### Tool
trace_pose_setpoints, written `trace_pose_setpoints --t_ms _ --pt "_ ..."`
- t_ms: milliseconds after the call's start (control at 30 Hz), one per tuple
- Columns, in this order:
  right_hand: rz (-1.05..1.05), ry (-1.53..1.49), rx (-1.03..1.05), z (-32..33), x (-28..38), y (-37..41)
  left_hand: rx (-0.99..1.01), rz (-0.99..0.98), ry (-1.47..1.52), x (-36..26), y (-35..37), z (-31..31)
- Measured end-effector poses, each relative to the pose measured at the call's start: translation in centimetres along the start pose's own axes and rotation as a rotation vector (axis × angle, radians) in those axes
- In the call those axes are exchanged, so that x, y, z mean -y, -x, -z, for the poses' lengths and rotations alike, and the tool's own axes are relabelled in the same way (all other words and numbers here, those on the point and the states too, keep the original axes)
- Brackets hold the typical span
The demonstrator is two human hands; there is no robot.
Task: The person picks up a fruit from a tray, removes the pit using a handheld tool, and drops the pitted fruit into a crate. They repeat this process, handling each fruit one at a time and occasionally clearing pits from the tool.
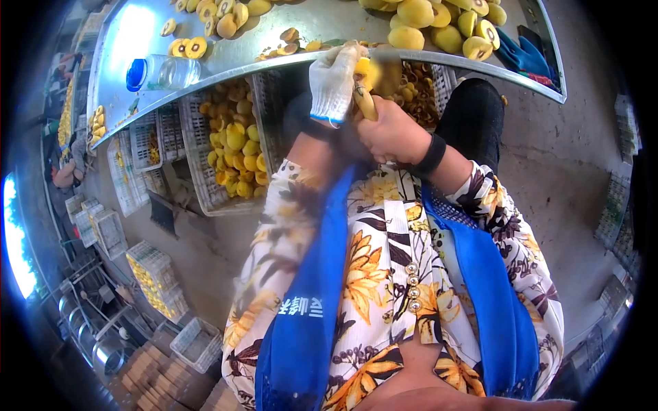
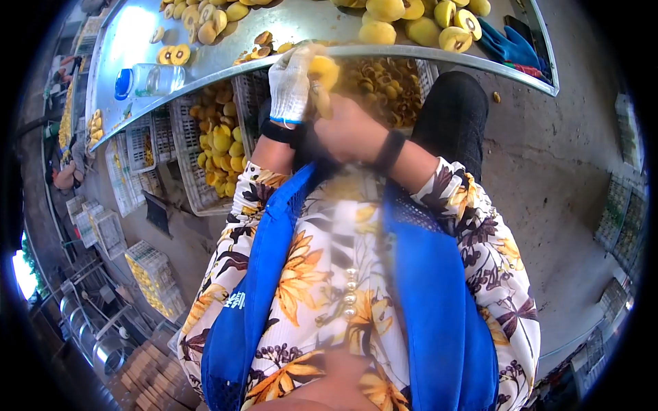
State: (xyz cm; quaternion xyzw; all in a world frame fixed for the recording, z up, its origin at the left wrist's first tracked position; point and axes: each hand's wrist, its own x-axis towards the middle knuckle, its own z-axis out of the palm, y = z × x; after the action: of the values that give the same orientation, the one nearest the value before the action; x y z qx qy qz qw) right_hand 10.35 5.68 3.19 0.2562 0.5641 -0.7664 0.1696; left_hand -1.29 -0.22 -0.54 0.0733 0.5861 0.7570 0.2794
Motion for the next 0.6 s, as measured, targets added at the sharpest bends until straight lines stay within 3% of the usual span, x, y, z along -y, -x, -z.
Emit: trace_pose_setpoints --t_ms 33,133,233,333,600 --pt "-0.008 -0.074 0.034 0.1 0.1 0.2 0.013 -0.025 -0.031 0.0 0.0 0.0" --pt "-0.053 -0.274 0.136 0.7 0.1 0.3 0.144 0.242 0.287 -0.6 -0.1 0.4" --pt "-0.064 -0.391 0.217 0.9 -0.1 0.0 0.203 0.381 0.444 -2.3 0.9 0.1" --pt "-0.076 -0.421 0.256 0.7 -0.6 0.0 0.304 0.341 0.385 -1.7 0.6 0.9" --pt "-0.056 -0.402 0.354 1.7 -1.3 -0.2 0.266 0.161 0.139 -2.1 0.7 0.6"
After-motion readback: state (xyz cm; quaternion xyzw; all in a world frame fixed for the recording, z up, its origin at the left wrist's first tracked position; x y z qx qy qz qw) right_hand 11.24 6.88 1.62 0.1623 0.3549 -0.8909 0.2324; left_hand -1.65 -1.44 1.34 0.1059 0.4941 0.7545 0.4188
